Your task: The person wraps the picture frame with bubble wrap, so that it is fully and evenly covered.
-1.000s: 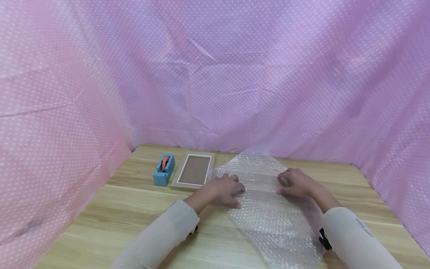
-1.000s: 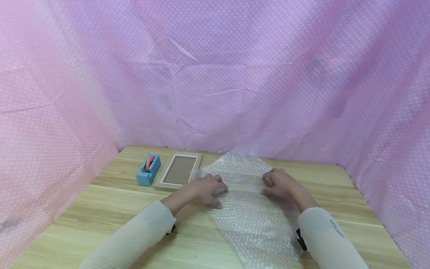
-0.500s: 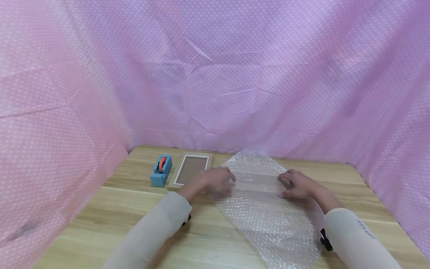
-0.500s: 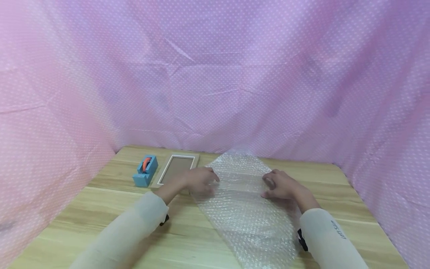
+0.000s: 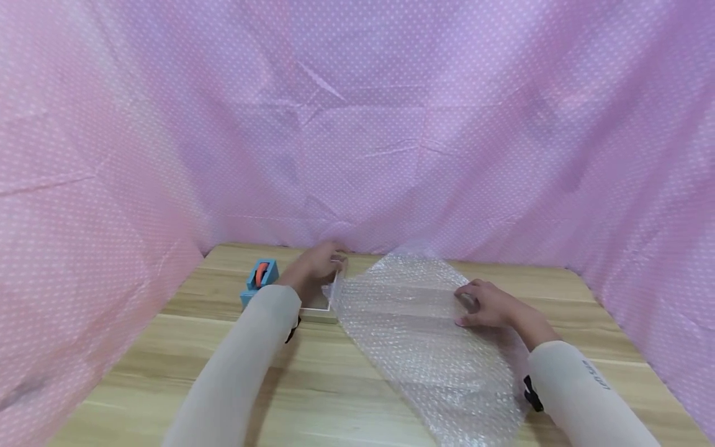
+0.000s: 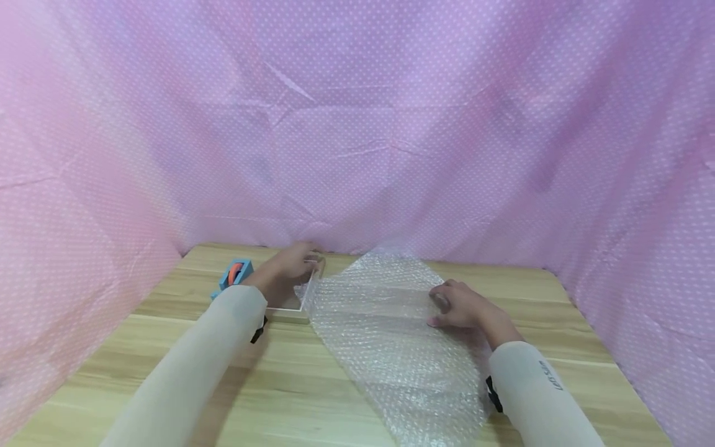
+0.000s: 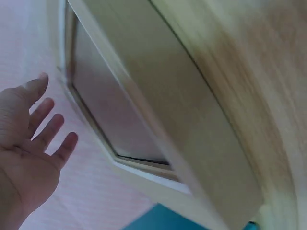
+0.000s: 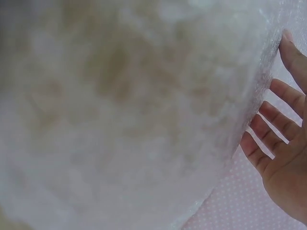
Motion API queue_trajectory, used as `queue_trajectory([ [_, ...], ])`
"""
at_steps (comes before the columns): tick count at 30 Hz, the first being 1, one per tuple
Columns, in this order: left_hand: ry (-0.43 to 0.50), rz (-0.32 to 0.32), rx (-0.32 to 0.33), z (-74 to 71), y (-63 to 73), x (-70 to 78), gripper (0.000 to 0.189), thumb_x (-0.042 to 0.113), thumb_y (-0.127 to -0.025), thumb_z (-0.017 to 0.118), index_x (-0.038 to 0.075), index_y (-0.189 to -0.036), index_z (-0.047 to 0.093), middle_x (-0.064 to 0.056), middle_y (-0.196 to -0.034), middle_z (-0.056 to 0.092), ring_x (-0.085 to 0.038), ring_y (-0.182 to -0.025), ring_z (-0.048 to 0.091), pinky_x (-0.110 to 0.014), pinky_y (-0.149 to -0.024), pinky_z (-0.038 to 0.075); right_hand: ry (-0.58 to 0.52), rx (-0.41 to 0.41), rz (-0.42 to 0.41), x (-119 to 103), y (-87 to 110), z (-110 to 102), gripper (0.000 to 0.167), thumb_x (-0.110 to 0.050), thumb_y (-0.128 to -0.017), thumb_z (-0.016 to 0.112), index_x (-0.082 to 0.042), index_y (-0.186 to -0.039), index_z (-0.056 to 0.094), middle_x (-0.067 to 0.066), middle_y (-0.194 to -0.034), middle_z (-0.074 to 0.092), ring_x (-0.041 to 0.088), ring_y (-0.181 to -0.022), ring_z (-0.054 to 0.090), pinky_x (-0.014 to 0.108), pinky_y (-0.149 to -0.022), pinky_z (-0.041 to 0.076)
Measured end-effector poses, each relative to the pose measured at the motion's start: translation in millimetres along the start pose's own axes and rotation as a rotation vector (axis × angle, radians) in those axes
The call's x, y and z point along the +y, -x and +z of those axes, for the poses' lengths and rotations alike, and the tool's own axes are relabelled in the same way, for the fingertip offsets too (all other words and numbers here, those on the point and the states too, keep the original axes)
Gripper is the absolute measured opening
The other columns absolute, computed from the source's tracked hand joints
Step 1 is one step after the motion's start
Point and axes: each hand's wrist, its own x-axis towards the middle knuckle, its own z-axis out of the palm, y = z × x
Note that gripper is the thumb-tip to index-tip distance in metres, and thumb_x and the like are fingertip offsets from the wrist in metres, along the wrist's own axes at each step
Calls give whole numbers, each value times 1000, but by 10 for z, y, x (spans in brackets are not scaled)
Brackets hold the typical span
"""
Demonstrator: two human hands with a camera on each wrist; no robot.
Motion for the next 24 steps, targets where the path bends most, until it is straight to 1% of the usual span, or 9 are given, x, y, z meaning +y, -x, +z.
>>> queue_trajectory([
  [5, 30, -70, 31, -21, -9, -220, 39, 10, -102, 62, -5, -138, 59, -22, -140, 59, -38, -134, 52, -50, -112, 42, 8, -12, 0, 12, -11, 9, 71, -45, -81, 85, -1, -133, 63, 24, -127, 58, 43, -117, 54, 62, -101, 44],
  [7, 9, -79, 43, -18, -21, -277, 37, 13, -102, 64, -5, -134, 62, -23, -136, 62, -38, -130, 55, -50, -110, 44, 7, -15, 7, 12, -12, 2, 71, -44, -80, 86, -1, -133, 63, 25, -127, 58, 43, -117, 54, 62, -101, 44],
  [11, -4, -87, 64, -2, -50, -339, 34, 15, -101, 66, -4, -129, 66, -22, -131, 65, -38, -126, 59, -49, -108, 46, -7, -26, 28, 1, -17, -11, 71, -43, -80, 86, -2, -133, 63, 23, -126, 57, 39, -114, 54, 61, -99, 45],
  [15, -31, -92, 43, 39, -64, -370, 33, 15, -102, 65, -4, -129, 67, -21, -130, 67, -38, -126, 59, -49, -107, 47, -14, -56, 54, -13, -10, -6, 72, -45, -80, 86, -3, -133, 63, 20, -125, 58, 34, -111, 54, 58, -98, 46],
  [18, -68, -93, 38, 68, -80, -390, 33, 16, -102, 64, -3, -129, 67, -19, -129, 68, -35, -124, 61, -47, -107, 47, -11, -58, 57, -12, -5, -5, 72, -45, -80, 86, -3, -133, 63, 19, -123, 58, 32, -108, 54, 57, -96, 47],
  [19, -86, -88, 46, 73, -90, -397, 32, 16, -102, 64, -3, -128, 68, -18, -127, 69, -34, -122, 62, -46, -106, 48, -10, -52, 55, -10, -7, -6, 72, -45, -80, 86, -3, -133, 63, 19, -124, 58, 32, -108, 54, 58, -96, 47],
  [21, -134, -70, 63, 76, -105, -408, 26, 15, -101, 65, -1, -121, 71, -14, -117, 72, -30, -112, 65, -45, -102, 50, -14, -45, 52, -8, -14, -11, 72, -45, -80, 86, -3, -133, 62, 20, -124, 58, 32, -108, 54, 58, -96, 46],
  [24, -203, -42, 77, 54, -123, -410, 16, 15, -101, 65, 1, -103, 71, -10, -96, 70, -25, -91, 63, -44, -89, 52, -17, -45, 52, -5, -26, -17, 73, -45, -80, 86, -3, -134, 62, 21, -127, 57, 33, -109, 55, 59, -97, 46],
])
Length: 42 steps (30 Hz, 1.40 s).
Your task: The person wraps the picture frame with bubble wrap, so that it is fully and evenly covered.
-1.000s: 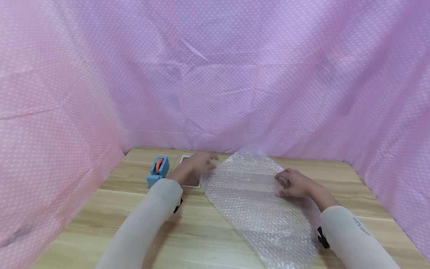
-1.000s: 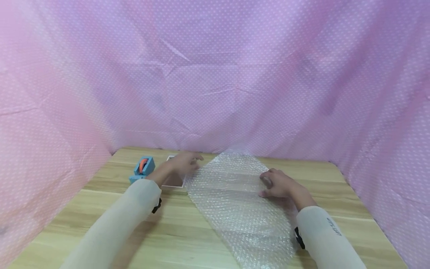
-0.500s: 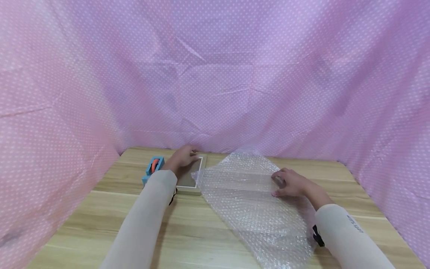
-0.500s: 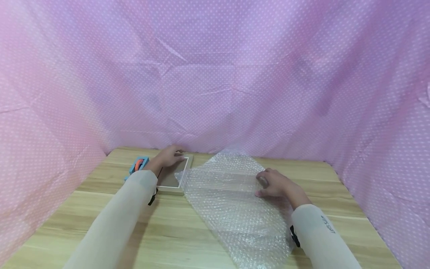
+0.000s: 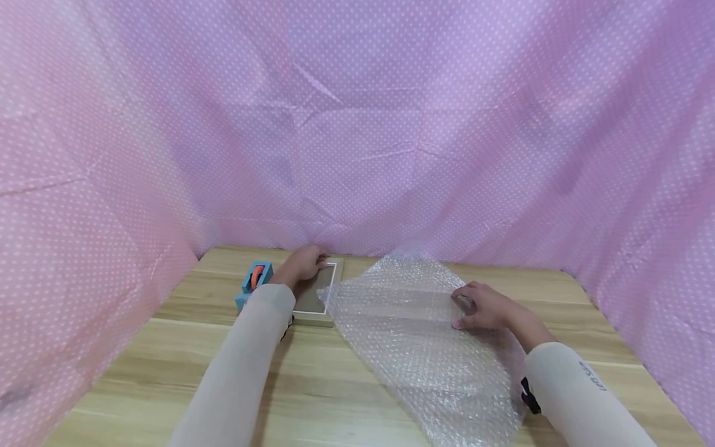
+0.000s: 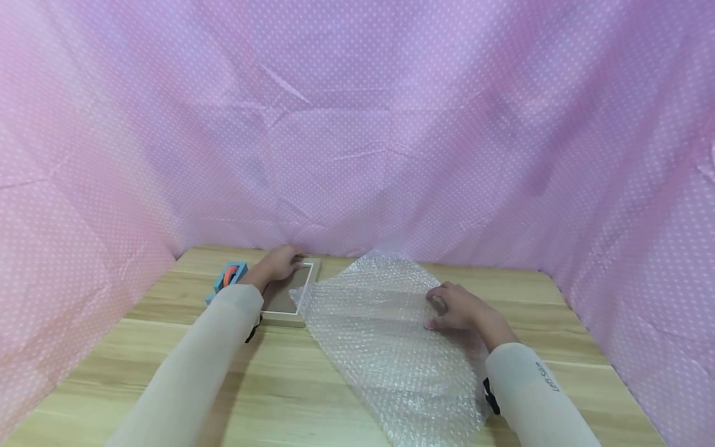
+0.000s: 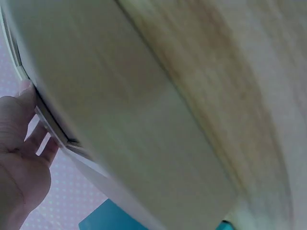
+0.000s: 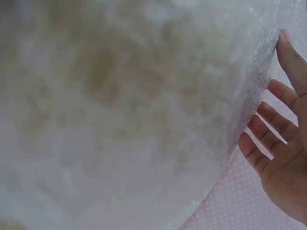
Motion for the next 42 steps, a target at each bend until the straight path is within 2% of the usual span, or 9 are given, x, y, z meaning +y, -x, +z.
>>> queue_trajectory([
  [2, -42, 15, -2, -30, -5, 4, 14, 14, -101, 64, 3, -93, 66, -7, -85, 63, -24, -81, 57, -43, -81, 51, -3, -5, 1, -2, 2, -3, 73, -46, -81, 85, -2, -135, 62, 20, -126, 58, 31, -107, 55, 57, -96, 47],
  [4, -74, 20, -12, -76, -7, 15, 12, 13, -101, 62, 5, -92, 63, -6, -82, 59, -23, -80, 55, -43, -79, 50, -6, -3, -4, 3, 11, -6, 74, -47, -81, 85, -1, -135, 62, 20, -125, 59, 29, -105, 56, 56, -95, 48],
  [9, -106, 32, -47, -230, 0, 27, 13, 11, -105, 55, 2, -113, 60, -9, -94, 63, -28, -92, 61, -46, -86, 51, -42, 28, -22, 36, 58, -22, 73, -41, -81, 87, 5, -132, 61, 19, -120, 65, 32, -105, 62, 54, -93, 51],
  [14, -52, 35, -80, -419, 18, -22, 18, 15, -105, 56, 3, -119, 58, -9, -104, 65, -31, -105, 63, -48, -92, 51, -85, 34, -42, 88, 93, -48, 65, -34, -81, 88, 6, -126, 64, 18, -115, 68, 37, -103, 64, 54, -90, 53],
  [19, -44, 129, -50, -646, 44, -6, 16, 13, -100, 66, 3, -112, 62, -11, -103, 68, -33, -104, 64, -50, -95, 51, -64, 69, -53, 145, 109, -54, 65, -35, -79, 90, 6, -123, 66, 11, -104, 68, 28, -95, 64, 46, -85, 54],
  [24, -20, 197, -46, -880, 123, 71, 24, 11, -96, 71, 2, -117, 68, -14, -110, 71, -34, -107, 66, -50, -97, 52, -14, 82, -58, 170, 117, -52, 62, -38, -77, 90, 5, -117, 70, 1, -90, 60, 18, -83, 54, 35, -74, 48],
  [30, 82, 299, -38, -1122, 253, 139, 30, 5, -91, 75, 0, -121, 72, -16, -111, 74, -34, -106, 69, -50, -93, 55, -51, 62, -54, 140, 159, -74, 49, -31, -80, 89, 2, -112, 73, 0, -92, 68, 17, -86, 61, 37, -77, 54],
  [36, 157, 336, -67, -1280, 358, 183, 28, 3, -95, 71, 2, -123, 73, -15, -117, 74, -33, -106, 70, -46, -90, 57, -38, 46, -65, 148, 233, -89, 44, -30, -83, 86, -1, -113, 74, 9, -108, 74, 30, -101, 68, 51, -90, 55],
  [42, 181, 334, -79, -1371, 450, 226, 25, 2, -97, 68, 4, -121, 75, -12, -120, 73, -28, -104, 70, -43, -88, 58, 2, 52, -66, 190, 303, -100, 45, -37, -84, 84, -2, -109, 74, 0, -90, 64, 18, -82, 58, 36, -73, 51],
])
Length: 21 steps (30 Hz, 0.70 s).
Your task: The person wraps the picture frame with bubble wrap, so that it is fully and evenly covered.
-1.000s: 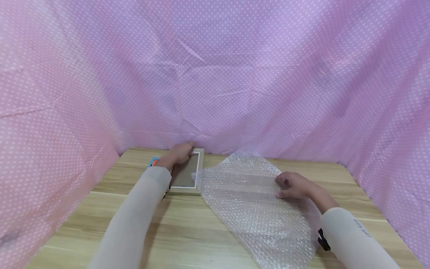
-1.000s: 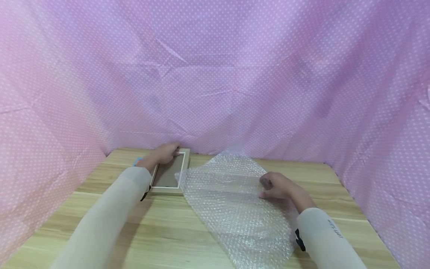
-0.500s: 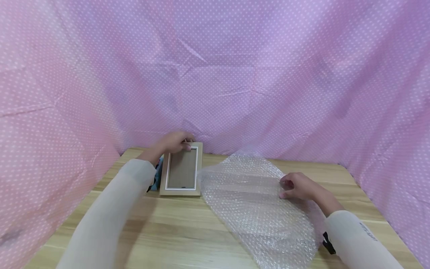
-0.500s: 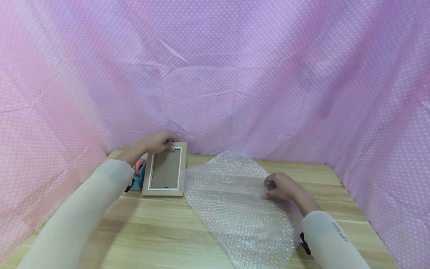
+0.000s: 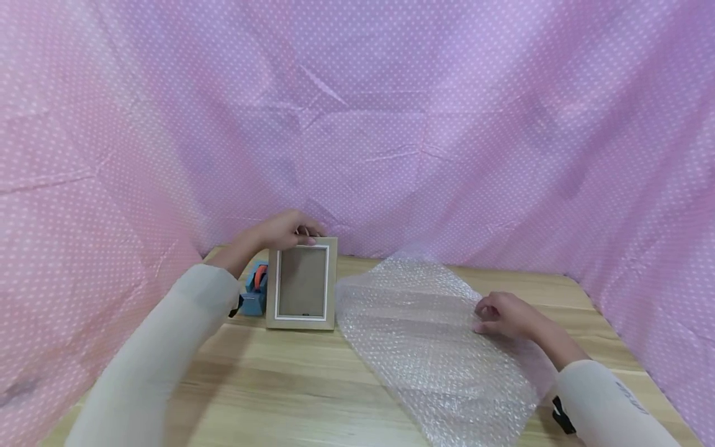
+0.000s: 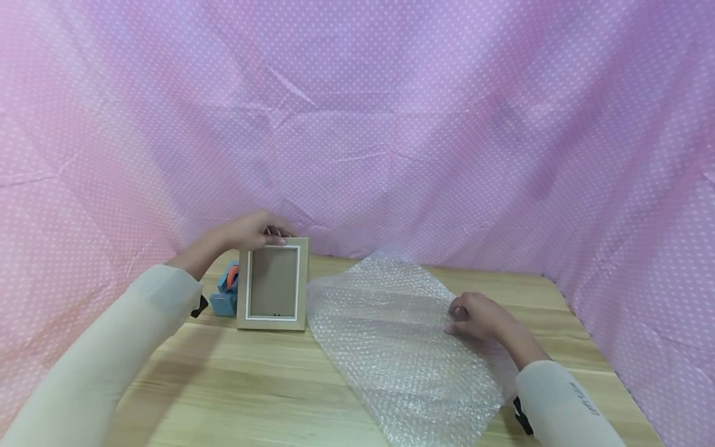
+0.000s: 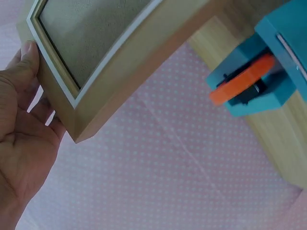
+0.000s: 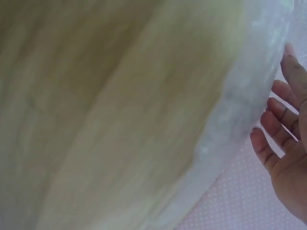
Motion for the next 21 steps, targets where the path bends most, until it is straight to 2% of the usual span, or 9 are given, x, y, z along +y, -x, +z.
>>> queue_trajectory([
  [4, -16, 7, 1, -31, 33, 62, 25, 0, -96, 68, 4, -119, 76, -10, -116, 75, -24, -100, 71, -41, -85, 59, 10, 18, -6, 59, 59, -20, 40, -34, -84, 85, -3, -107, 74, -4, -84, 60, 11, -77, 53, 29, -68, 47],
  [11, -70, 21, -6, -149, 81, 185, 22, -3, -95, 67, 4, -114, 77, -6, -99, 76, -18, -85, 67, -34, -73, 56, -19, -1, -40, 90, 164, -62, 39, -27, -83, 86, -1, -109, 73, -4, -87, 63, 11, -79, 58, 30, -69, 52],
  [16, -58, 29, -17, -288, 93, 325, 23, -1, -97, 66, 3, -117, 76, -6, -101, 75, -18, -87, 67, -37, -78, 57, -57, -26, -54, 73, 218, -85, 38, -24, -82, 87, -1, -109, 73, -2, -91, 67, 15, -83, 63, 34, -73, 56],
  [21, -23, 66, -19, -362, 29, 432, 25, 2, -98, 66, 7, -120, 75, -5, -106, 75, -18, -92, 67, -39, -83, 57, -55, -37, -61, 70, 251, -96, 39, -24, -81, 88, -1, -109, 74, -1, -95, 69, 16, -85, 63, 34, -74, 56],
])
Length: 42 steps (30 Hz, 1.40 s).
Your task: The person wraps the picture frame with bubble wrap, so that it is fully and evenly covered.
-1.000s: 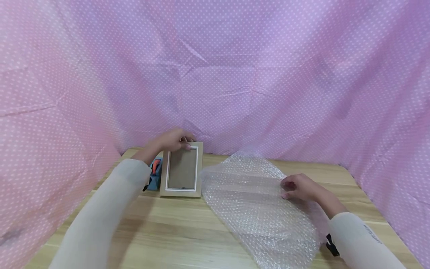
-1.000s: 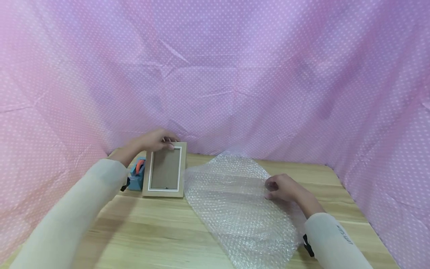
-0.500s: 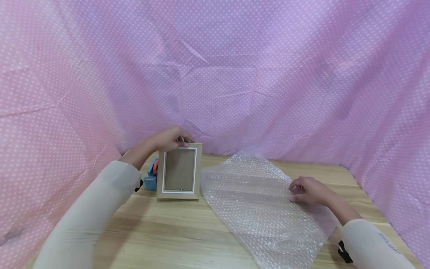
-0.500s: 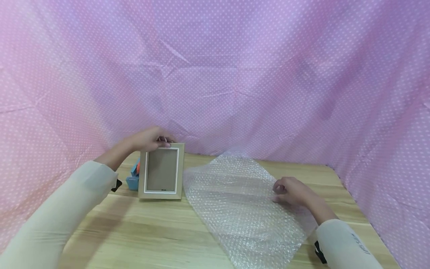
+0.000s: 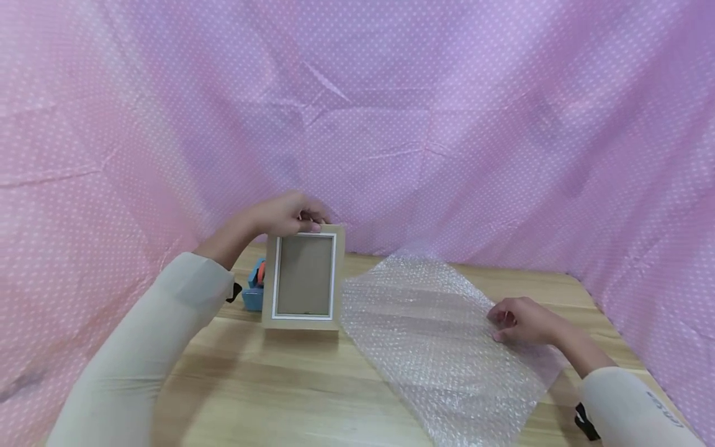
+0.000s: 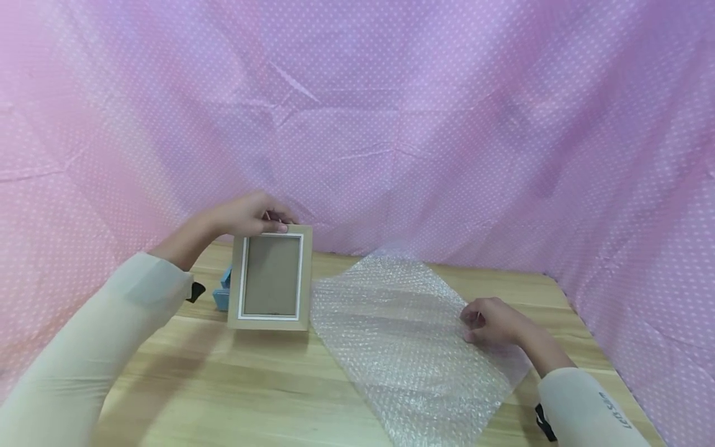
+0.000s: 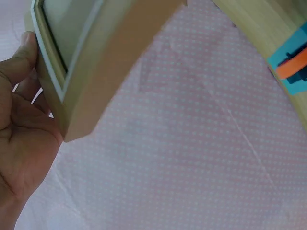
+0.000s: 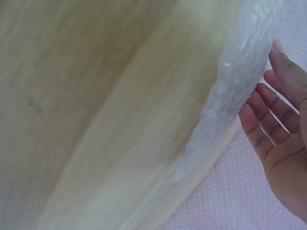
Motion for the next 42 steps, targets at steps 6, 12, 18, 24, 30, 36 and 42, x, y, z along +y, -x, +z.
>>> queue_trajectory([
  [6, 51, -29, -5, 49, -191, 122, 26, 9, -101, 65, 9, -125, 74, -3, -111, 75, -18, -99, 69, -40, -91, 56, 2, 2, 30, 21, 46, 6, 43, -26, -80, 88, 0, -111, 73, -2, -97, 68, 15, -86, 62, 33, -74, 55],
  [12, 104, -44, 26, 215, -466, 183, 27, 13, -102, 65, 8, -127, 73, -5, -119, 74, -19, -108, 69, -39, -98, 54, -2, -14, 54, 51, 90, -3, 44, -27, -80, 89, -1, -111, 72, -3, -94, 65, 13, -84, 58, 30, -71, 52],
  [18, 146, -41, 44, 390, -755, 306, 27, 15, -103, 63, 8, -127, 73, -4, -120, 74, -16, -105, 69, -35, -96, 54, -7, -8, 62, 47, 104, 2, 45, -27, -79, 89, -1, -111, 72, -2, -94, 64, 14, -84, 59, 30, -71, 52],
  [24, 168, -31, 48, 562, -1031, 425, 27, 16, -104, 61, 10, -128, 72, -3, -120, 74, -14, -104, 69, -32, -98, 53, 9, 9, 65, 37, 99, 14, 45, -27, -79, 89, -1, -112, 73, -3, -94, 64, 11, -82, 58, 29, -70, 51],
  [30, 227, -27, 18, 765, -1254, 554, 29, 14, -105, 59, 9, -130, 71, -4, -124, 73, -13, -107, 69, -29, -97, 53, 20, 28, 57, 14, 89, 20, 44, -26, -79, 89, -1, -111, 73, -3, -93, 65, 11, -82, 59, 29, -70, 52],
  [36, 269, 23, 11, 1008, -1422, 636, 27, 12, -104, 59, 7, -128, 72, -6, -121, 74, -9, -98, 69, -24, -87, 54, 15, 30, 48, -37, 41, 32, 42, -23, -79, 89, 0, -110, 73, -2, -93, 66, 13, -84, 60, 30, -72, 53],
  [42, 306, 78, 3, 1283, -1577, 761, 26, 11, -103, 60, 5, -126, 73, -7, -119, 74, -8, -92, 67, -20, -82, 53, 6, 29, 46, -60, 10, 36, 40, -20, -78, 89, 2, -107, 73, -1, -90, 65, 14, -82, 60, 29, -70, 53],
])
